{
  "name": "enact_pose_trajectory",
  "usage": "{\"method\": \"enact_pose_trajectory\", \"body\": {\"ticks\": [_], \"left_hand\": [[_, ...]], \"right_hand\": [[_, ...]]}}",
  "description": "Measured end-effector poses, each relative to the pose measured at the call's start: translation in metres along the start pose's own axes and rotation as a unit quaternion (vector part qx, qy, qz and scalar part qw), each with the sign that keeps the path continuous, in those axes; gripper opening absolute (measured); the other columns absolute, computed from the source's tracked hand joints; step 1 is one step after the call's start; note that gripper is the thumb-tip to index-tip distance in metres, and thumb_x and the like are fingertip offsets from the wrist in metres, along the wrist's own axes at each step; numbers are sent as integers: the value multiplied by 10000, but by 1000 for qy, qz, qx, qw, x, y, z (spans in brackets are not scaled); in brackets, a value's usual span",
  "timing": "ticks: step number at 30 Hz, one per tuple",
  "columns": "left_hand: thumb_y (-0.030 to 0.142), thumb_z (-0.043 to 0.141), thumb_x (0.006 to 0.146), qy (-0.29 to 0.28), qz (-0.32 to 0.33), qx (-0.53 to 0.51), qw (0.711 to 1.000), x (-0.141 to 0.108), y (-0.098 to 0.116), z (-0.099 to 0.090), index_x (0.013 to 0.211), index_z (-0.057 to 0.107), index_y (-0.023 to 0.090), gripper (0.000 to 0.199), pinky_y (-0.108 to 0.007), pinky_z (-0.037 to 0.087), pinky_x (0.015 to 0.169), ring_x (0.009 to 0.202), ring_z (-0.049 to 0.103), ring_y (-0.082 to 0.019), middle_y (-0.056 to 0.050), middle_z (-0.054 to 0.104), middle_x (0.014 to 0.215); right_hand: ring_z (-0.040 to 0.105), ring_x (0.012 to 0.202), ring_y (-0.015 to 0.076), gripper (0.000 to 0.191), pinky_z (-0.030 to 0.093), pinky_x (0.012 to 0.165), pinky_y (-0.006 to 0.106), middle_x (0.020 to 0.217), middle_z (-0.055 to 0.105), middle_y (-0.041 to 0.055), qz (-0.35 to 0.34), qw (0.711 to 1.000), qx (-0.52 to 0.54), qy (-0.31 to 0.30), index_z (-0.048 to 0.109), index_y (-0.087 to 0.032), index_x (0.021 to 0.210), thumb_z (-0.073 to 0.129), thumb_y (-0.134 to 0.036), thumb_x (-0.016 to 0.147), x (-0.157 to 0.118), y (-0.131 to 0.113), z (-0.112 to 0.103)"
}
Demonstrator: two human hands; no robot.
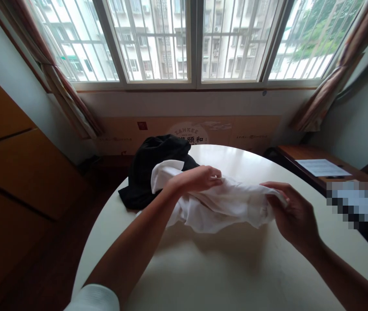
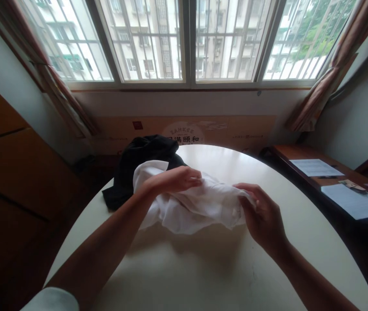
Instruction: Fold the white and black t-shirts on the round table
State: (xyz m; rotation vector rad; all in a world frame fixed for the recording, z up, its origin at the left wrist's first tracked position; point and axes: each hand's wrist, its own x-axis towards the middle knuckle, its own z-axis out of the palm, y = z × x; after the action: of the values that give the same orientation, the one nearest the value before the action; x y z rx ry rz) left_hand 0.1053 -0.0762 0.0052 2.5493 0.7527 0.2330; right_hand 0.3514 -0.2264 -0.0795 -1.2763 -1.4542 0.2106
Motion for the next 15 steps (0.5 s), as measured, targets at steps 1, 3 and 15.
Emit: {"method": "enact_pose_trajectory", "body": {"ticks": [1,3,15], "left_hand": [[399,531,1031,39,-3,2,999,0,-2,-2,882,672,214,277,-277,443,685,704,593,-168,-2,660,778],[369,488,1057,162,-13,17,987,-3,-5,-12,826,630,210,315,-271,385,638,625,517,-151,18,572,673],[439,511,1057,424,-102,103,894,-37,-18,-62,918,672,212,311,-282,397,680,700,596,-211,-21,645,714]], "right_hand": [[747,804,242,366,595,642,303,1025,785,76,18,1000,12,-18,683,-255,1257,684,-506,991,2,4,0],[754,874,279,551,617,690,341,1082,777,99,25,994,20,-107,642,-241,1319,771,-582,905,6,14,3],[578,642,232,348,445,552,323,734,652,20,218,950,121,-186,660,-262,1018,722,-540,818,19,8,-10]]}}
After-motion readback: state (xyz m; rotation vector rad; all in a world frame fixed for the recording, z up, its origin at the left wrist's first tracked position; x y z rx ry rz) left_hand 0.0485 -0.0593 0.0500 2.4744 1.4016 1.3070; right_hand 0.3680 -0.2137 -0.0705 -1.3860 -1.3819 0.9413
